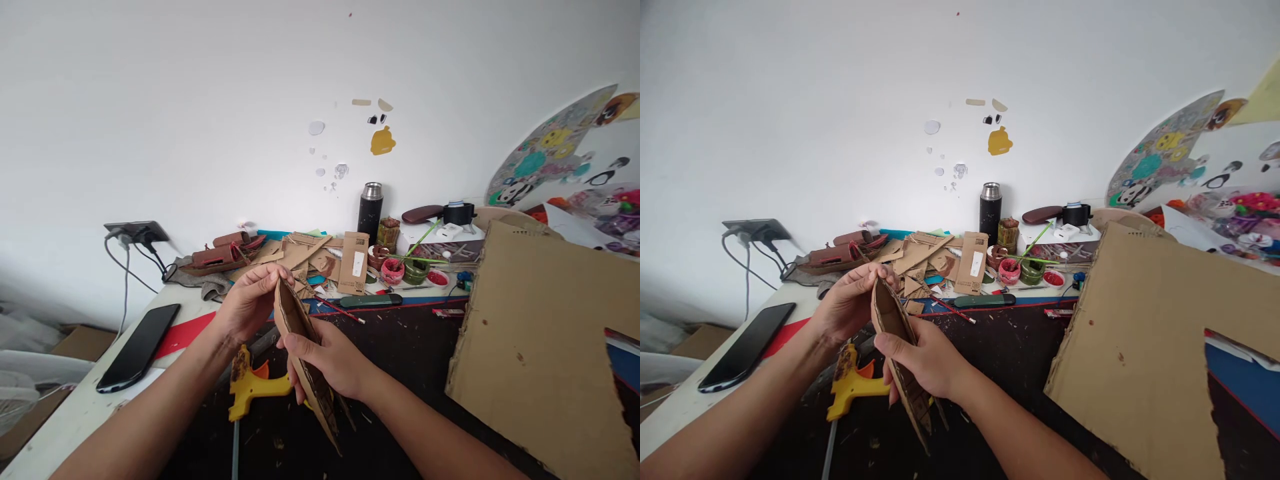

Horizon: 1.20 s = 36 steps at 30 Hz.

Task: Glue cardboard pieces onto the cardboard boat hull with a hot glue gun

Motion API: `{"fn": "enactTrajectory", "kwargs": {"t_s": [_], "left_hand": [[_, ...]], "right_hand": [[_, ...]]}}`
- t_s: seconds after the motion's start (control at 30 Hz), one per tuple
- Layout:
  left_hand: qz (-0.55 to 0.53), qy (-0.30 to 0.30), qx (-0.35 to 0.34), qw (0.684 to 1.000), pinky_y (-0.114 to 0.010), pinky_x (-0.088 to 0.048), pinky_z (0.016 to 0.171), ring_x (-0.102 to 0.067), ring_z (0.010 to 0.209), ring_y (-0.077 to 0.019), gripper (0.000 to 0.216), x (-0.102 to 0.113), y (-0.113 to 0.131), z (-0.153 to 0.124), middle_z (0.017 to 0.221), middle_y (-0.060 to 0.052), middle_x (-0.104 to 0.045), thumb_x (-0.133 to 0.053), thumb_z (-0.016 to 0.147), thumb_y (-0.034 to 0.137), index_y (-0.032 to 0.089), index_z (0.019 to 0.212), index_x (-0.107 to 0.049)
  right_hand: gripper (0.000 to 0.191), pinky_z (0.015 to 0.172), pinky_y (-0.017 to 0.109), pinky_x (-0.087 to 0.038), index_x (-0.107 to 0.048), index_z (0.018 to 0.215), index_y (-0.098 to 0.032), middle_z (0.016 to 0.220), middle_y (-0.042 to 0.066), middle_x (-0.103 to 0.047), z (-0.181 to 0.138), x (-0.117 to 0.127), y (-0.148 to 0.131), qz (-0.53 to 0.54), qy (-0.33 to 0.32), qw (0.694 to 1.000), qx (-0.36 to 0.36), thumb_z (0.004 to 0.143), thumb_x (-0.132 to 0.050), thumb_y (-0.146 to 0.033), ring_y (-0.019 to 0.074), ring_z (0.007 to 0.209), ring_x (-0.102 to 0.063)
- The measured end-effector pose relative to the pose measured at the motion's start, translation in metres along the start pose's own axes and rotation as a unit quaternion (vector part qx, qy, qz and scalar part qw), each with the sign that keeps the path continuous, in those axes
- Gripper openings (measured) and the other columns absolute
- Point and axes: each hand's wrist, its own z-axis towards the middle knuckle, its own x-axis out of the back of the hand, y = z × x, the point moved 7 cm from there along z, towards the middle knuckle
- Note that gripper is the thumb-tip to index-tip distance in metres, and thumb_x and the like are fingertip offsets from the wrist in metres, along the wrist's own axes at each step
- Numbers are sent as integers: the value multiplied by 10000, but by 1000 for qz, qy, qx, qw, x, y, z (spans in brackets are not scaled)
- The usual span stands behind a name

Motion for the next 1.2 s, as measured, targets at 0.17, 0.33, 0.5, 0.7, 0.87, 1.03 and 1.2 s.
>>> {"fn": "enactTrajectory", "kwargs": {"t_s": [0.17,0.33,0.5,0.7,0.87,1.03,1.2], "left_hand": [[1,23,5,1000,-212,-541,645,-647,687,-137,395,0,-4,0,780,-54,-758,-1059,616,411,127,769,-832],[5,62,11,998,-224,-572,697,-693,733,-158,457,6,-7,4,796,-61,-793,-1067,588,446,157,882,-870],[40,84,3,996,-204,-540,655,-656,667,-127,428,16,-2,6,746,-36,-775,-1056,604,477,167,826,-860],[102,61,9,993,-211,-492,615,-598,605,-119,417,14,1,5,643,-25,-715,-1051,624,465,148,656,-781],[135,7,52,989,-275,-532,690,-677,734,-194,499,-2,-8,-5,849,-92,-805,-951,747,594,158,974,-867],[174,-72,86,978,-311,-533,754,-702,817,-233,478,-18,-16,-13,944,-111,-827,-853,865,613,173,1048,-875],[116,-67,115,984,-351,-550,856,-748,933,-285,459,-18,-25,-14,1034,-126,-844,-898,837,553,191,1118,-874]], "right_hand": [[674,470,257,-522,-544,1023,-216,649,-33,-685,1,1,0,8,7,1000,7,812,-782,-811,158,466,-642],[685,452,246,-504,-550,1022,-220,637,-38,-684,1,4,0,-6,22,1000,7,811,-765,-835,153,441,-629],[681,444,244,-498,-553,1022,-219,624,-40,-680,2,7,0,-2,33,999,10,811,-771,-829,154,437,-626],[679,456,240,-492,-565,1030,-220,619,-37,-684,2,18,-7,-10,94,995,35,814,-758,-834,158,437,-643],[651,455,229,-473,-572,1001,-222,624,-39,-685,1,22,-10,-24,128,990,49,828,-752,-823,149,438,-639],[635,465,239,-480,-569,1025,-229,633,-39,-689,2,24,-9,-24,137,989,54,844,-748,-811,161,451,-652],[654,456,231,-471,-574,1042,-222,643,-29,-697,2,24,-6,-23,137,989,45,844,-741,-823,161,454,-656]]}}
